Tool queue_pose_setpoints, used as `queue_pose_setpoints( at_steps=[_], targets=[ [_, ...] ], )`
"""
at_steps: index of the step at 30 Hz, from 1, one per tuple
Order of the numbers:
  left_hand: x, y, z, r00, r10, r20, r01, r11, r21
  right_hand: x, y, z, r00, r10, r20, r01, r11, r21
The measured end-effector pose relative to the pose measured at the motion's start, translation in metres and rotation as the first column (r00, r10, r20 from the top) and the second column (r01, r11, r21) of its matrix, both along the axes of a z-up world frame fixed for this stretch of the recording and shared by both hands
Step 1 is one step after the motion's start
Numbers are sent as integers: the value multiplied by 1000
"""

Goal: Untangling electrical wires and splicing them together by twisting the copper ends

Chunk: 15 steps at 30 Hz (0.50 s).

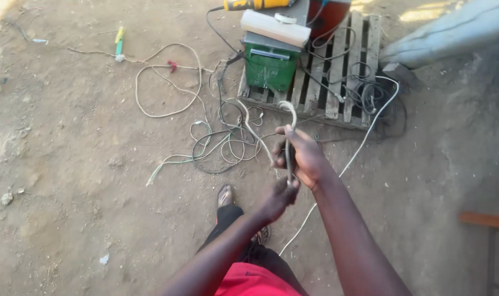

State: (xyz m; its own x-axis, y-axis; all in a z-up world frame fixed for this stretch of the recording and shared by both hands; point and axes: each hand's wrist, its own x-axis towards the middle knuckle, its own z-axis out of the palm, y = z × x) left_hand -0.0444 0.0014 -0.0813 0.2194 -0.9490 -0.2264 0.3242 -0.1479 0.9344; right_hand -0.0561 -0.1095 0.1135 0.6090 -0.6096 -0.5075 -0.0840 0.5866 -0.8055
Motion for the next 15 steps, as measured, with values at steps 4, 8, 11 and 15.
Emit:
queue_pose_setpoints(
  at_steps=[4,8,11,15],
  targets=[
    [63,34,194,994,73,-78,-78,995,-55,-45,70,-35,989,81,124,-69,993,-98],
    [98,73,271,753,-66,-655,-192,929,-316,-53,137,-41,974,224,7,-158,710,-686],
    [135,143,359,819,-39,-572,-245,878,-411,-35,171,-22,966,236,-101,-207,483,-851],
    [396,302,325,888,94,-450,-353,768,-535,-10,188,-62,922,159,-353,-385,275,-881]
  ],
)
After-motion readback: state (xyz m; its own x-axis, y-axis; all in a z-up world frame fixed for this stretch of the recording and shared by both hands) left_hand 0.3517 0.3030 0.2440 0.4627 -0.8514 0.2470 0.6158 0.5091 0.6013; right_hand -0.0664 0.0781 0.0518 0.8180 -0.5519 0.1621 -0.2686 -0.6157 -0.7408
